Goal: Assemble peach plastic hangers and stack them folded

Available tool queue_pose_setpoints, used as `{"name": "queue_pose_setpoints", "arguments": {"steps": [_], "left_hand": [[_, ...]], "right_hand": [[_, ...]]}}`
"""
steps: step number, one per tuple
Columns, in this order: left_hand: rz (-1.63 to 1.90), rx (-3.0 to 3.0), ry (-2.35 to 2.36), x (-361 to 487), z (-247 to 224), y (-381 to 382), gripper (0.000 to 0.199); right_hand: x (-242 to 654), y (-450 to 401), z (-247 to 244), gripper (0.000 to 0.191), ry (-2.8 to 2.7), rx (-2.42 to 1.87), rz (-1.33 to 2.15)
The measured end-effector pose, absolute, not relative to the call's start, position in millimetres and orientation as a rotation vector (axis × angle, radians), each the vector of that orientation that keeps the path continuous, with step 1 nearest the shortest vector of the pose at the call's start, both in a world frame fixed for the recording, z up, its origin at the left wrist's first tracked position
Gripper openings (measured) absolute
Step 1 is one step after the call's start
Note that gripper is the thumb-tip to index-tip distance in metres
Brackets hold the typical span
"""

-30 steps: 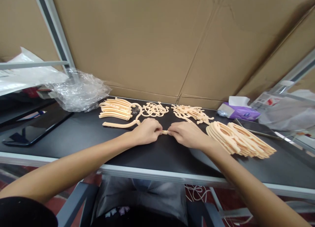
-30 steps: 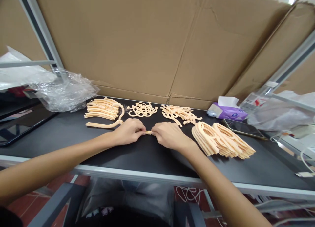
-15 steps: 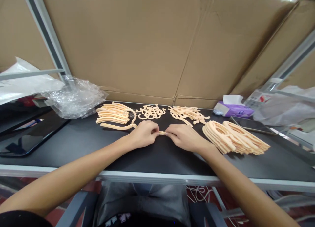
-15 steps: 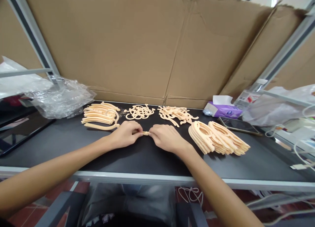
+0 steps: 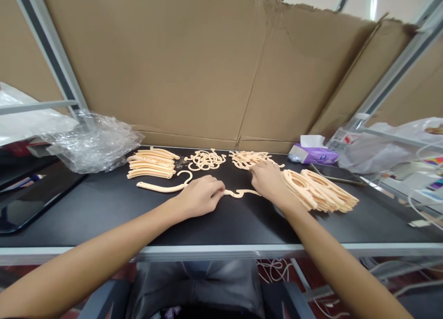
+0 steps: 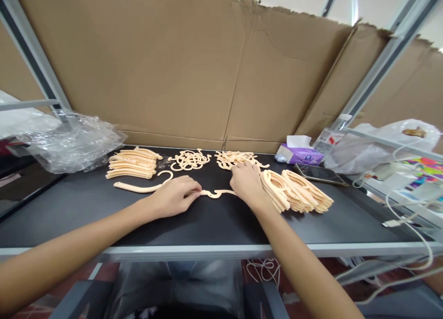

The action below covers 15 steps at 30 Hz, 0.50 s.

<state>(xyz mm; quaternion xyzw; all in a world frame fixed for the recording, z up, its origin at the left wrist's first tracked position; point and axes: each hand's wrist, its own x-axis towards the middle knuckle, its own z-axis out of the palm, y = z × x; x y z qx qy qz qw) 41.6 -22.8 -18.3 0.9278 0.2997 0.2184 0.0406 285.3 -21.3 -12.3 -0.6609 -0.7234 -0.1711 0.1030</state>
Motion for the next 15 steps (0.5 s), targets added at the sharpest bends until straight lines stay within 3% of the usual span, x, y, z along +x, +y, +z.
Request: {"name": "queue_pose_setpoints", "arguments": {"steps": [9,15], "left_hand": [[0.639,3.026,0.874,38.5,-6.1,-25.6,0.021],[0.811,3.091,1.085,-12.7,8.2,-31.1,0.026]], "right_hand": [[286.5,-24.1,-10.0,0.032,-2.175,-2.162,-0.563],[285.8,-30.1,-4.3,0.03,-2.056,-2.2,-0.593]]}}
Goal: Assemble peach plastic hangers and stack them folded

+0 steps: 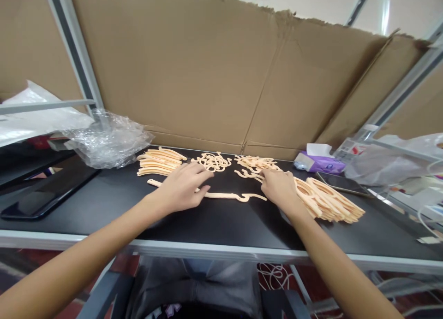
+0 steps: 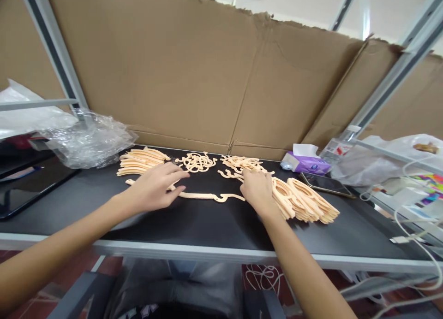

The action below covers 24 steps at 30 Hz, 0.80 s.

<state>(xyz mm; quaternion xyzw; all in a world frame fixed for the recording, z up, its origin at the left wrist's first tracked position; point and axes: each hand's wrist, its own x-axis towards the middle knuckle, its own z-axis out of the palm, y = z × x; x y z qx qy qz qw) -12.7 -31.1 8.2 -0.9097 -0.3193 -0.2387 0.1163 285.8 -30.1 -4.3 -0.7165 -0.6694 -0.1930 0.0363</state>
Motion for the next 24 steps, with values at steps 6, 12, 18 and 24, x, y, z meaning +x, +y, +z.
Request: {"name": "queue_pose_setpoints", "arguments": {"steps": [6,12,18,24], "left_hand": [[-0.664,-2.605,-1.343,-75.3,-4.9,-32.7,0.029],[-0.555,-2.754,-1.243,-61.3,-7.2,-32.8,0.026],[-0.718,-2.879,-1.119,-49.1,-16.7,-37.5,0.025],[-0.797,-2.92,-1.202,-44.6,-20.2,-39.2,0.027]], "right_hand": [[283.6,-34.5,-4.9,0.034,-1.912,-1.923,-0.677],[254.6,-37.4,5.2,0.028,-1.744,-1.355,-0.365],[193.4,-24.8,19.7,0.017,-1.848,-1.092,-0.185],[154.0,-12.9,7.7,0.024,-2.107,-0.935,-0.39]]}}
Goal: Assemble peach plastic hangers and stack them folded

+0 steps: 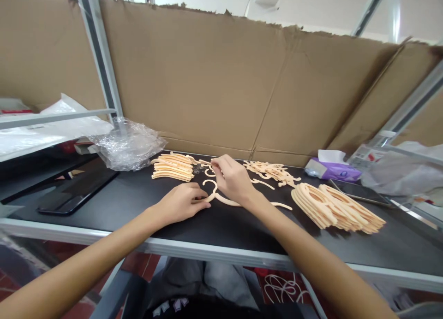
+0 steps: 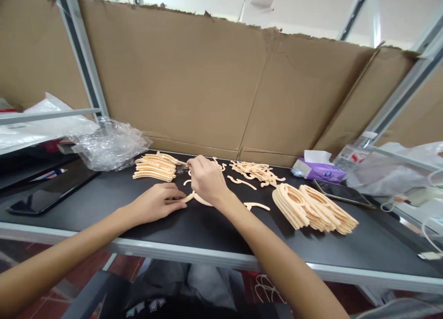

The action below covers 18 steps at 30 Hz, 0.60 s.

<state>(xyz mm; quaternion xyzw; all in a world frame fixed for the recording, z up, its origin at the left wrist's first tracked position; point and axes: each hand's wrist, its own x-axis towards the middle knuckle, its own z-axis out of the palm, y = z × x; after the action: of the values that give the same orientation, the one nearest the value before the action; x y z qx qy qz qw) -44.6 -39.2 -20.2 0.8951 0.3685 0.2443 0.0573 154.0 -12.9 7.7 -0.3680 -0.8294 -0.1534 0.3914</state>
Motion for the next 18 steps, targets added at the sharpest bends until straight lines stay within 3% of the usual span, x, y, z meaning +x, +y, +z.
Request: {"name": "queue_pose_setpoints", "arguments": {"steps": [6,18], "left_hand": [[0.994,2.47,1.477,-46.8,-9.6,-41.7,0.042],[1.337,2.272,1.301,-52.5,-7.7,-37.4,0.041]], "right_hand": [[157.1,-23.7,-14.0,0.019,-2.115,-0.805,-0.327],[135.0,-42.5,-14.1,0.023,-2.253,-0.748,-0.383]]}}
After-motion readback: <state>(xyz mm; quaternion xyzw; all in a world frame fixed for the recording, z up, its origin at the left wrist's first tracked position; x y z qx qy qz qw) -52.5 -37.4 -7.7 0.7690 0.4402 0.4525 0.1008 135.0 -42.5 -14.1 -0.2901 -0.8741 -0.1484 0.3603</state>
